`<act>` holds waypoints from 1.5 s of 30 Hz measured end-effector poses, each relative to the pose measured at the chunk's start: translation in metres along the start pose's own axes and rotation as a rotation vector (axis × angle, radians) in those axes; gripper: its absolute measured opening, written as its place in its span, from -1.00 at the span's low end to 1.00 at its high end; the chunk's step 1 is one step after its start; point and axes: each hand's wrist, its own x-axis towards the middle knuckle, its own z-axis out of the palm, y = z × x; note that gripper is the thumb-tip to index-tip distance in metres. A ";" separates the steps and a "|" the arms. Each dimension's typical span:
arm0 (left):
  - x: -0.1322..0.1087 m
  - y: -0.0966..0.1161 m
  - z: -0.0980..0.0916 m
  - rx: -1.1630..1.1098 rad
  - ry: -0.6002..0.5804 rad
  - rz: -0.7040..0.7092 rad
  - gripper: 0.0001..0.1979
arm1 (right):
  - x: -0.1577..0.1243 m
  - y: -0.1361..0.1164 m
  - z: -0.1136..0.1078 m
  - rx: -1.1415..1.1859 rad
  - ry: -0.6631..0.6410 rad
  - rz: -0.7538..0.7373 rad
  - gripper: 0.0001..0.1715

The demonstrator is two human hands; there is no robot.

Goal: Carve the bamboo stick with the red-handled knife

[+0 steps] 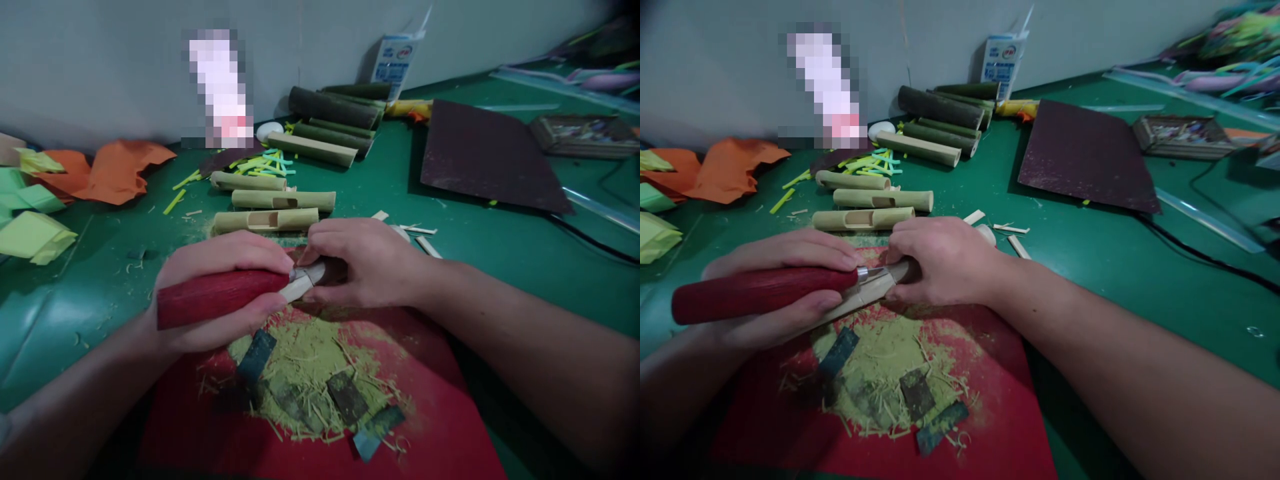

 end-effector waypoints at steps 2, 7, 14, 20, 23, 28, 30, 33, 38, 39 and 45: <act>0.001 0.001 0.001 -0.011 -0.014 -0.013 -0.78 | 0.000 0.000 0.000 -0.002 0.000 -0.001 -0.69; 0.002 0.004 0.005 -0.038 0.053 -0.002 -0.83 | -0.001 0.004 0.002 0.011 0.025 -0.039 -0.68; -0.003 0.007 0.008 0.016 0.173 0.061 -0.82 | -0.004 0.006 0.000 0.029 0.019 -0.067 -0.67; -0.012 0.005 0.009 -0.031 0.282 0.082 -0.87 | -0.004 0.005 0.000 0.033 0.020 -0.055 -0.69; -0.015 0.006 0.009 0.013 0.301 0.080 -0.87 | -0.003 0.004 0.000 0.036 0.025 -0.051 -0.70; -0.008 0.008 0.006 0.018 0.277 0.055 -0.86 | -0.002 0.002 0.000 0.033 0.015 -0.027 -0.72; -0.004 0.008 0.005 0.030 0.183 0.059 -0.86 | -0.001 0.002 0.000 0.027 0.024 -0.029 -0.72; 0.001 0.006 0.004 0.041 0.067 0.053 -0.82 | -0.001 0.003 0.000 0.018 0.028 -0.038 -0.71; -0.001 0.002 0.004 0.013 0.058 0.020 -0.81 | -0.001 0.004 0.000 0.021 0.009 -0.035 -0.71; -0.002 0.002 0.004 0.008 0.056 0.012 -0.81 | -0.001 0.004 0.000 0.020 0.006 -0.033 -0.71; -0.001 0.004 0.003 0.016 0.056 0.031 -0.80 | 0.000 0.003 0.000 0.024 0.013 -0.031 -0.72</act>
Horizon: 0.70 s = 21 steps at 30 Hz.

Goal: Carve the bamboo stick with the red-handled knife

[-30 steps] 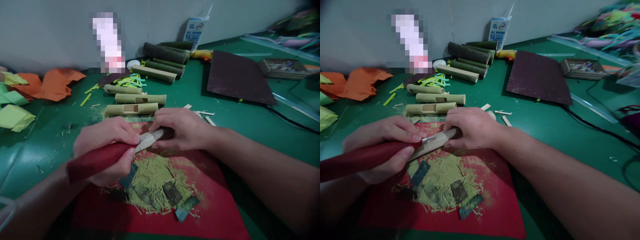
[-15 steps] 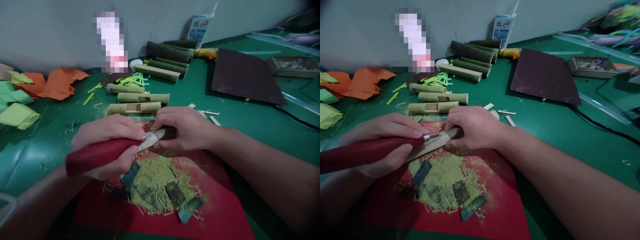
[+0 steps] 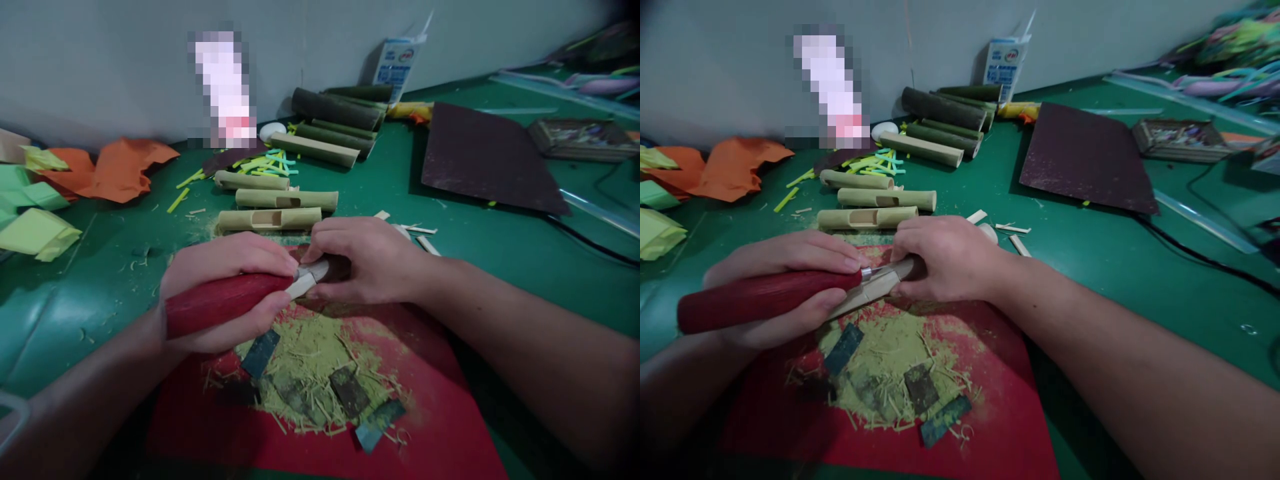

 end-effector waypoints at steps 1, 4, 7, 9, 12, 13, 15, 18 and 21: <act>0.000 0.000 0.000 0.002 0.004 0.002 -0.80 | 0.000 0.000 0.000 0.002 0.000 0.004 -0.72; 0.001 0.000 0.000 -0.002 -0.005 -0.010 -0.80 | 0.001 -0.001 0.000 0.003 -0.004 0.014 -0.72; 0.002 0.000 0.001 -0.002 -0.023 0.006 -0.80 | 0.001 -0.001 0.000 0.000 -0.009 0.017 -0.71; 0.002 0.000 0.001 0.005 -0.021 0.019 -0.80 | 0.001 -0.001 0.000 0.000 -0.009 0.015 -0.72; 0.002 -0.001 0.001 0.004 -0.017 -0.003 -0.81 | 0.001 -0.002 -0.001 -0.005 -0.012 0.017 -0.72; 0.001 -0.002 0.001 -0.004 -0.015 -0.015 -0.81 | 0.001 -0.002 -0.001 -0.010 -0.016 0.021 -0.71; 0.000 -0.003 0.001 -0.020 -0.010 -0.032 -0.81 | 0.001 -0.002 -0.001 -0.022 -0.027 0.036 -0.68; -0.001 -0.004 0.001 -0.029 -0.006 -0.044 -0.81 | 0.002 -0.002 -0.001 -0.032 -0.033 0.044 -0.66; 0.001 -0.002 0.000 -0.026 -0.030 -0.045 -0.80 | 0.002 -0.002 -0.001 -0.026 -0.034 0.041 -0.68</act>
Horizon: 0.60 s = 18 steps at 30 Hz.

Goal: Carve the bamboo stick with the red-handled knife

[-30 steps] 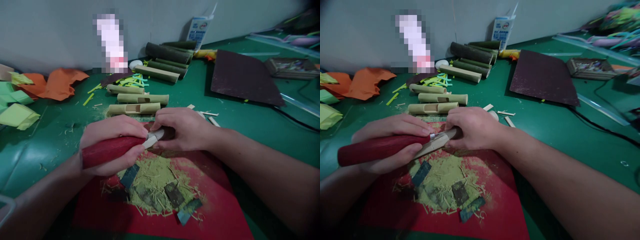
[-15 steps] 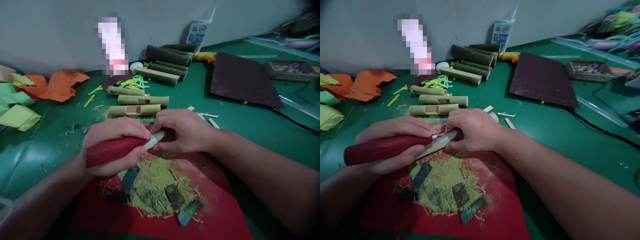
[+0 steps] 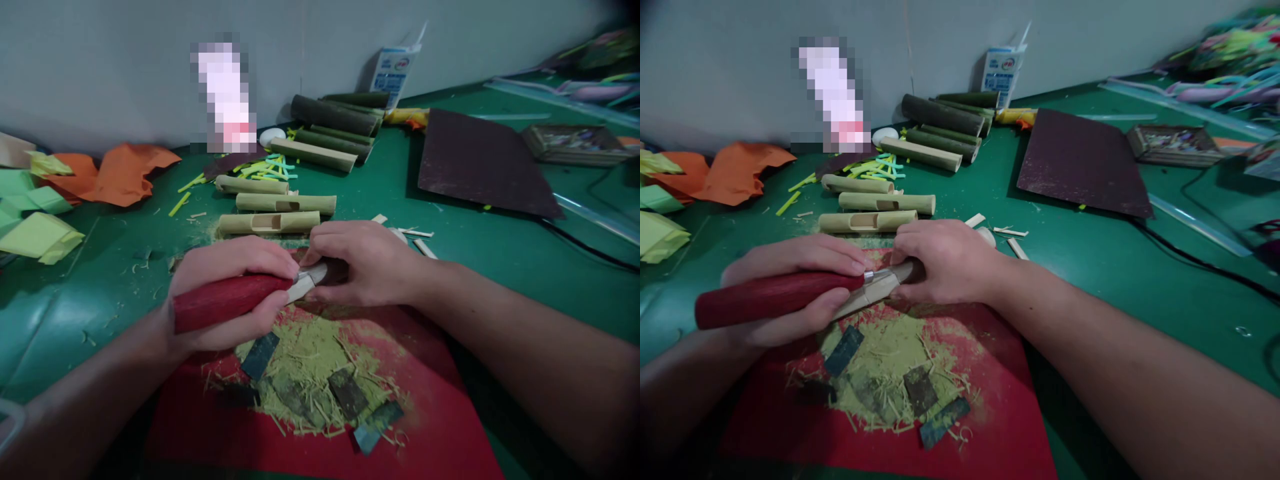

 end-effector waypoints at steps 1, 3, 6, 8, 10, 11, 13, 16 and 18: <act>0.001 0.001 -0.001 -0.002 -0.014 -0.002 -0.80 | 0.000 0.000 0.000 0.002 -0.001 0.000 -0.69; 0.003 0.002 -0.002 -0.010 -0.035 -0.029 -0.82 | 0.000 -0.001 0.000 0.001 0.001 0.003 -0.70; 0.004 0.002 -0.002 -0.024 -0.036 -0.076 -0.85 | 0.001 -0.001 0.001 0.000 0.016 0.001 -0.70; 0.004 0.001 0.000 -0.039 -0.003 -0.048 -0.85 | 0.000 -0.001 0.002 0.009 0.025 -0.016 -0.70; 0.003 0.001 0.002 -0.045 0.021 -0.009 -0.84 | -0.001 0.000 0.002 0.017 0.031 -0.035 -0.70; 0.003 0.001 0.003 -0.043 0.032 0.004 -0.84 | -0.001 0.001 0.003 0.017 0.033 -0.043 -0.69; 0.001 0.003 0.003 -0.034 0.053 -0.001 -0.84 | -0.002 0.002 0.003 0.012 0.035 -0.046 -0.67; -0.003 0.005 0.000 -0.035 0.096 -0.017 -0.82 | -0.003 0.003 0.001 0.010 0.027 -0.039 -0.66; -0.006 0.005 -0.001 -0.044 0.117 -0.019 -0.84 | -0.003 0.002 0.000 0.016 0.021 -0.036 -0.66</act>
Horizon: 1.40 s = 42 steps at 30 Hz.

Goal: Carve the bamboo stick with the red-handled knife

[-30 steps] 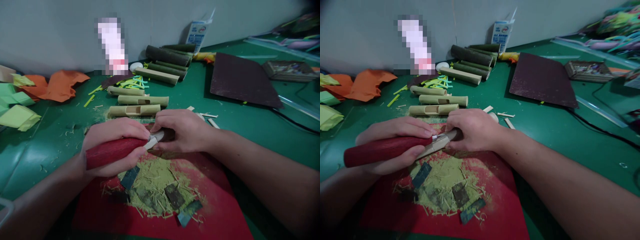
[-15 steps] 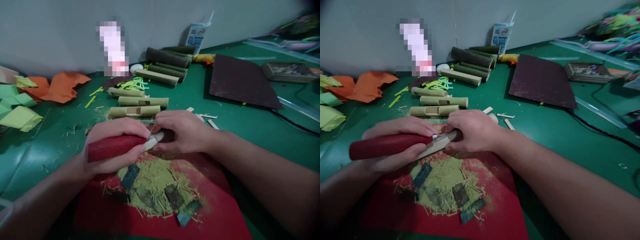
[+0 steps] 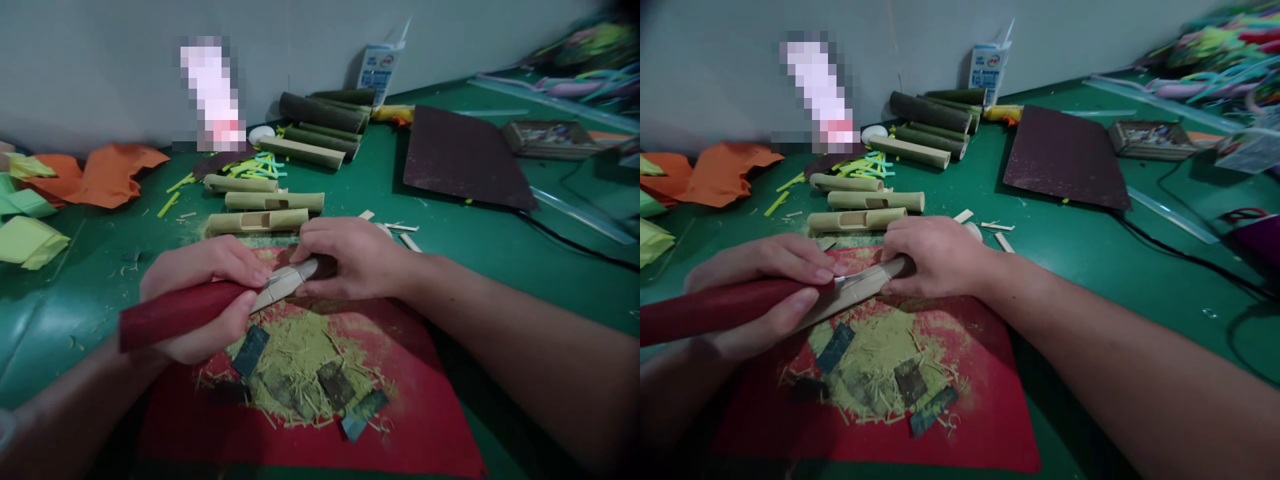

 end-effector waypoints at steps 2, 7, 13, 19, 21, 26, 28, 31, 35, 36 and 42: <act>-0.003 -0.001 -0.001 -0.007 0.027 0.003 -0.85 | 0.000 -0.001 -0.001 0.005 -0.005 0.003 -0.67; -0.007 -0.002 -0.001 -0.019 0.037 0.033 -0.80 | 0.001 -0.002 -0.001 0.000 0.007 0.003 -0.69; -0.004 -0.004 0.001 0.002 0.129 0.096 -0.80 | 0.001 -0.003 0.001 -0.002 0.016 0.007 -0.74; 0.002 -0.012 0.002 -0.070 -0.045 0.096 -0.78 | 0.002 -0.002 0.002 -0.012 0.019 0.008 -0.69; 0.002 -0.013 0.001 -0.054 -0.080 0.059 -0.78 | 0.002 -0.002 0.002 -0.027 0.010 0.016 -0.68; 0.003 -0.011 0.001 -0.011 -0.099 0.005 -0.80 | 0.003 -0.003 0.002 -0.026 0.003 0.016 -0.69; 0.005 -0.009 0.003 0.002 -0.121 0.034 -0.81 | 0.003 -0.002 0.002 -0.026 0.008 0.014 -0.69; 0.007 -0.006 0.004 -0.006 -0.114 0.052 -0.81 | 0.002 -0.001 0.002 -0.021 0.022 -0.003 -0.68; 0.005 -0.004 0.006 -0.023 -0.022 0.057 -0.81 | 0.000 0.002 0.002 -0.012 0.031 -0.038 -0.68; 0.004 -0.004 0.006 -0.025 0.006 0.087 -0.81 | 0.000 0.003 0.002 -0.010 0.028 -0.043 -0.67; -0.002 -0.008 0.008 -0.093 0.121 0.147 -0.83 | -0.001 0.002 0.001 0.005 0.024 -0.035 -0.69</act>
